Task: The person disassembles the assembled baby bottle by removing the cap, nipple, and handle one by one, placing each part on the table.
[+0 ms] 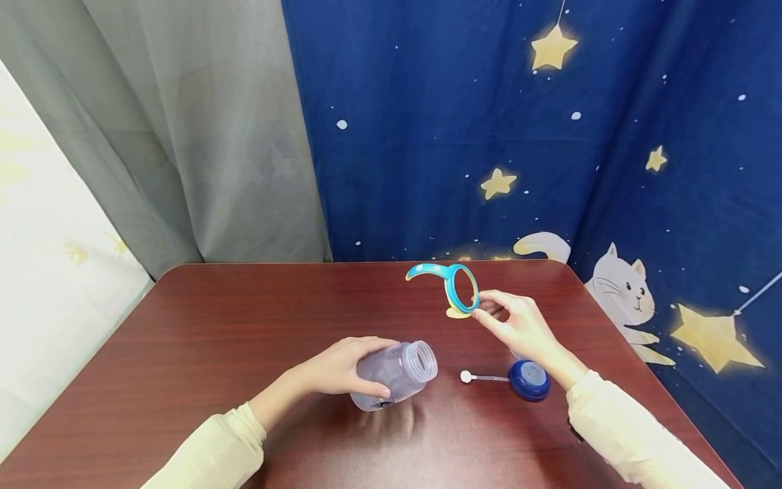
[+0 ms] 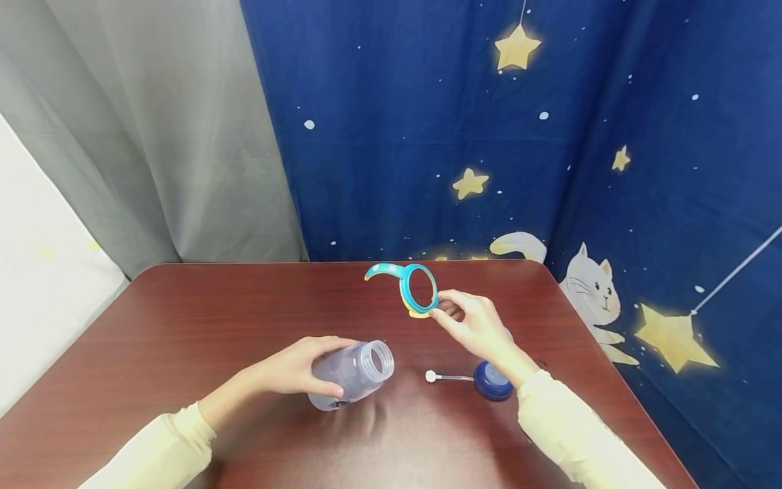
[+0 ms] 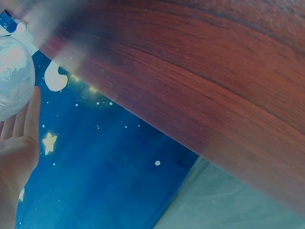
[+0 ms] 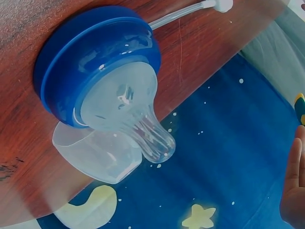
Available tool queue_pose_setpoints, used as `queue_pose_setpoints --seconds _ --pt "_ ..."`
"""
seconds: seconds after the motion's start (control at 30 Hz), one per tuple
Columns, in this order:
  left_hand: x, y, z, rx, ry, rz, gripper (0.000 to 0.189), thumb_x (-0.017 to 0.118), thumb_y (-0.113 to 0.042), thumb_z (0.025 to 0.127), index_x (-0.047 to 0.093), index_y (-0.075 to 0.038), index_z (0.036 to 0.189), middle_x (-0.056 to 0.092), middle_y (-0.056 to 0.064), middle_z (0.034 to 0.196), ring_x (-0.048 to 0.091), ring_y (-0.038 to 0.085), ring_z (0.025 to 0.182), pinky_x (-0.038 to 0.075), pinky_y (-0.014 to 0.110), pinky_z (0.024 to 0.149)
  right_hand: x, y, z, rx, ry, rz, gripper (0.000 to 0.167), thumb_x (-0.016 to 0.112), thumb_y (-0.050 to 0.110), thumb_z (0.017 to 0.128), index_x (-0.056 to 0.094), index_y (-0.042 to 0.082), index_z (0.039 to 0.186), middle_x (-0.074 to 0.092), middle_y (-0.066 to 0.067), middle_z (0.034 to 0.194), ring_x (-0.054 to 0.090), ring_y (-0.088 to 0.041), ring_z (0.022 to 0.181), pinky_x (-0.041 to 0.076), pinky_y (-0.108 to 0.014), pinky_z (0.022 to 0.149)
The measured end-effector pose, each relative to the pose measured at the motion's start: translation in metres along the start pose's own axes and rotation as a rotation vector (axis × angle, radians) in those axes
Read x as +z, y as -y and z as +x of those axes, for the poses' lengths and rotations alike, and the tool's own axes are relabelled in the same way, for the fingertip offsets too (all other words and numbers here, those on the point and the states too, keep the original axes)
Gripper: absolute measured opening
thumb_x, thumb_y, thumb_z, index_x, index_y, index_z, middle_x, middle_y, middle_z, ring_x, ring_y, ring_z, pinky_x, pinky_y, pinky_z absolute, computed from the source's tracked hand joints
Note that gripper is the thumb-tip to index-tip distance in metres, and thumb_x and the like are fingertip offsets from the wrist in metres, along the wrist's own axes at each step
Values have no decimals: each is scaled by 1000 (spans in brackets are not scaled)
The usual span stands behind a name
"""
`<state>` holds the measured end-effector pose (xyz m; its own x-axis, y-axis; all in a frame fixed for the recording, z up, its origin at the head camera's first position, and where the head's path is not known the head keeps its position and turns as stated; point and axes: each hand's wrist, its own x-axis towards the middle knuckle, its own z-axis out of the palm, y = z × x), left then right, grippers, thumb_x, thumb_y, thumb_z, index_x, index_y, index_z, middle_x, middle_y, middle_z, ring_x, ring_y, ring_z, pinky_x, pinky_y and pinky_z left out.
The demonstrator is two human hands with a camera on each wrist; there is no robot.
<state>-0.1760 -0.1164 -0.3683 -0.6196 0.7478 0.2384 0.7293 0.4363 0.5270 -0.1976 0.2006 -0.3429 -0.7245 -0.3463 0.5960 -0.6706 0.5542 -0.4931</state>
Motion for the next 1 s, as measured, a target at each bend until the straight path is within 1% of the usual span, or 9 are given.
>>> queue_pose_setpoints --seconds 0.2,0.37,0.5,0.8,1.0 --pt "0 0 0 1 2 4 66 65 -52 71 48 -18 125 53 -9 110 50 4 92 42 26 75 1 -3 1 14 -10 8 20 69 11 76 64 8 95 63 5 76 58 -6 66 47 -22 57" --pt "0 -1 0 -6 6 11 67 66 -52 71 48 -18 125 54 -9 110 50 5 92 42 26 74 3 -5 3 28 -30 -2 20 70 12 75 64 7 93 63 6 74 58 -6 65 47 -22 57" --pt "0 -2 1 5 6 13 66 65 -52 71 48 -18 125 54 -9 109 50 4 91 42 26 74 4 -7 5 41 -32 -6 20 70 13 75 64 5 93 63 6 74 58 -6 65 47 -22 57" --pt "1 0 2 20 4 5 65 65 -52 71 48 -20 124 54 -10 108 50 4 90 42 25 74 8 -14 8 35 -34 -1 19 70 10 75 64 4 92 63 3 74 59 -6 65 47 -23 57" --pt "1 0 2 29 1 4 64 65 -51 71 48 -21 125 54 -11 108 50 4 90 42 25 74 13 -19 10 57 -36 -17 21 71 11 74 64 4 92 63 3 72 58 -6 63 47 -22 57"
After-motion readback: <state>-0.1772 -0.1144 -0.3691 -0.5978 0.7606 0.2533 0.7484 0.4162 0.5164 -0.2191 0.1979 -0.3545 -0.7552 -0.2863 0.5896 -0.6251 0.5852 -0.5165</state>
